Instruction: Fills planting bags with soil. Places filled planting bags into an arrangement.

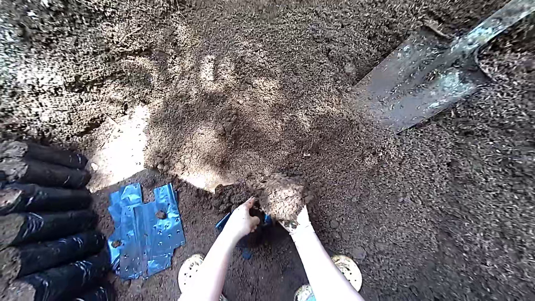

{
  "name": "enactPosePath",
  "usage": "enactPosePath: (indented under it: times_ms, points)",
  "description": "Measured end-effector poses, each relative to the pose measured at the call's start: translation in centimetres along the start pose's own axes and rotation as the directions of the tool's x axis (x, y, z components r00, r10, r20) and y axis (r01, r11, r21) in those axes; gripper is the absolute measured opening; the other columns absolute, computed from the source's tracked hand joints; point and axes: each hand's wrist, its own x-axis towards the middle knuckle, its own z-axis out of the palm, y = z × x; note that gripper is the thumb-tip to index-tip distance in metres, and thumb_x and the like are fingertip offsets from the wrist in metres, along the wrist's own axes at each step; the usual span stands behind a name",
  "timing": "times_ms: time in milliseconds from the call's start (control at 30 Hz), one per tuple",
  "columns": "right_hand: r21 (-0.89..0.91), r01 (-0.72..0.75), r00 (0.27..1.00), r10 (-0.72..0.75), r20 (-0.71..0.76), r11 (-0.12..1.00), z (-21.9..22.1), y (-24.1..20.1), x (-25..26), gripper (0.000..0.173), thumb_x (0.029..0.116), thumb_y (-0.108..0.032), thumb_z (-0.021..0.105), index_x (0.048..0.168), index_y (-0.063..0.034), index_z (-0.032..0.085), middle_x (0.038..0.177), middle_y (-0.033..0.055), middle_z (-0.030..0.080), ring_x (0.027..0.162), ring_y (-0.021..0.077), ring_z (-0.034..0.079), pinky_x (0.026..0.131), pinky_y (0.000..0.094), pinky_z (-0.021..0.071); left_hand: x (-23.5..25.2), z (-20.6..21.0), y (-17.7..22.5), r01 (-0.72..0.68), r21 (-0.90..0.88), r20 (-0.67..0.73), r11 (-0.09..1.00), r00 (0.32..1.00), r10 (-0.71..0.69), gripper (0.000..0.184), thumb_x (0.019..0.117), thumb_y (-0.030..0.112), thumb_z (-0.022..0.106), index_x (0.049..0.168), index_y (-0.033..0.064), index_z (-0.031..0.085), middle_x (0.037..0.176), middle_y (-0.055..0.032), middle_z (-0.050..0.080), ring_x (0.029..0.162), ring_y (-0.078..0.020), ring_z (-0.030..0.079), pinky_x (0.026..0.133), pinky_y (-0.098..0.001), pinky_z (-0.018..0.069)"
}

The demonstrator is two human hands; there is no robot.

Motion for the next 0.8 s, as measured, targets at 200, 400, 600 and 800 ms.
enactPosePath:
  times_ms: [200,400,600,800]
  points:
    - [-0.462,-0.148,0.979,0.197,0.06,0.875,4.4,-1.1,-2.3,0.047,0.1114,-0.039,0.036,0.145,-0.0094,0.049,0.13,0.0111,0.065,0.114,0.0194,0.065,0.095,0.042,0.0561,-1.7,-0.3,-2.0,0.011,-0.082,-0.052,0.997,0.999,-0.015,0.063,0.0924,0.007,0.069,0.15,0.0038,0.042,0.109,-0.0189,0.068,0.081,-0.0239,0.071,0.079,-0.0411,0.0597]
    - [-0.991,0.062,0.982,0.171,0.082,0.122,8.0,-0.6,-5.0,0.064,0.1023,-0.025,0.063,0.156,-0.0031,0.036,0.158,0.0206,0.041,0.146,0.0289,0.042,0.119,0.0464,0.0366,-3.3,1.0,-3.5,-0.044,-0.102,-0.088,0.994,0.996,0.035,0.077,0.0934,0.008,0.068,0.16,0.0064,0.029,0.127,-0.0221,0.063,0.083,-0.0255,0.071,0.081,-0.0421,0.0597]
    - [-0.736,0.3,0.951,0.254,0.179,-0.607,9.3,4.9,-5.7,0.041,0.1051,-0.001,0.041,0.142,-0.0048,0.058,0.145,0.0181,0.055,0.138,0.0353,0.05,0.113,0.0492,0.0433,-4.3,0.6,-4.7,-0.164,-0.006,-0.155,0.986,0.975,0.161,0.075,0.091,0.001,0.065,0.159,0.0076,0.035,0.161,-0.0111,0.042,0.137,-0.0215,0.055,0.114,-0.0416,0.045]
    - [-0.98,0.149,0.955,0.24,0.177,0.131,5.9,-1.8,-3.1,0.037,0.104,-0.01,0.049,0.136,0.0069,0.058,0.144,0.0186,0.058,0.135,0.023,0.055,0.114,0.0359,0.0443,-4.6,-0.5,-5.1,-0.106,0.051,-0.161,0.993,0.981,0.112,0.077,0.0905,0.002,0.066,0.16,0.0076,0.033,0.168,-0.0077,0.031,0.146,-0.0213,0.046,0.117,-0.0415,0.0413]
